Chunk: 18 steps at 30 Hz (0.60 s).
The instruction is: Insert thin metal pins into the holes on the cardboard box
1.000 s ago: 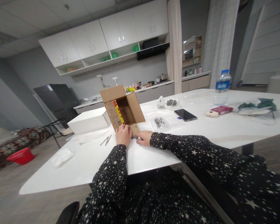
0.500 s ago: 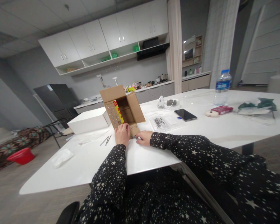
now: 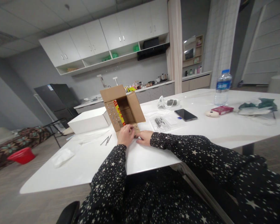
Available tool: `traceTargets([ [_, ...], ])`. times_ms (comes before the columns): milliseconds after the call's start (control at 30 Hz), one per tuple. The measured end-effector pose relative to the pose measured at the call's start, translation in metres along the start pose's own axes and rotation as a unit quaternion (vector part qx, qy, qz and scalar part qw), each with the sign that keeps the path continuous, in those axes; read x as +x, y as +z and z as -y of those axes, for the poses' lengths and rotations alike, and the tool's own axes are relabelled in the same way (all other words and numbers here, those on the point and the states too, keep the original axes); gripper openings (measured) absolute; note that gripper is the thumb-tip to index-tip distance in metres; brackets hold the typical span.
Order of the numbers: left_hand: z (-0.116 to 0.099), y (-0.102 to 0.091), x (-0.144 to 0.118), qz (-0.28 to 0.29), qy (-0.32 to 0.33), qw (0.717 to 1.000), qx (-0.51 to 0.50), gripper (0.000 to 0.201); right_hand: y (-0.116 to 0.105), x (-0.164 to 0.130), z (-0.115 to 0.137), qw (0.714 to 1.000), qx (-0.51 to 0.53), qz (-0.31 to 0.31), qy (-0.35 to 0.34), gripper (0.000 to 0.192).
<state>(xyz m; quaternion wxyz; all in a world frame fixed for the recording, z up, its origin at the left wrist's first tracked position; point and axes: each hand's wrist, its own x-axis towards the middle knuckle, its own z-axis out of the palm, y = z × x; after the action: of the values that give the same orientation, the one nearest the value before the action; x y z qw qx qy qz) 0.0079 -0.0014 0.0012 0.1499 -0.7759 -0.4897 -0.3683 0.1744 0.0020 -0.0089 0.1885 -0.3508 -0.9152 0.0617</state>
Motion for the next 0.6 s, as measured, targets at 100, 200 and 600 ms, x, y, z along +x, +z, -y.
traceTargets([
  [100,0.0012,0.0015,-0.0004,0.041,-0.009,0.999,0.006,0.01,0.0007,-0.001,-0.0007,1.0,0.003,-0.007,-0.007,0.029],
  [200,0.0025,0.0028,-0.0009,0.077,-0.009,0.997,0.005,0.011,0.0,-0.0023,-0.0005,1.0,0.005,-0.009,-0.009,0.028],
  [600,0.0092,0.0046,-0.0016,0.105,0.016,0.994,-0.014,0.012,-0.0016,-0.0015,0.0017,1.0,0.005,-0.002,-0.009,0.03],
])
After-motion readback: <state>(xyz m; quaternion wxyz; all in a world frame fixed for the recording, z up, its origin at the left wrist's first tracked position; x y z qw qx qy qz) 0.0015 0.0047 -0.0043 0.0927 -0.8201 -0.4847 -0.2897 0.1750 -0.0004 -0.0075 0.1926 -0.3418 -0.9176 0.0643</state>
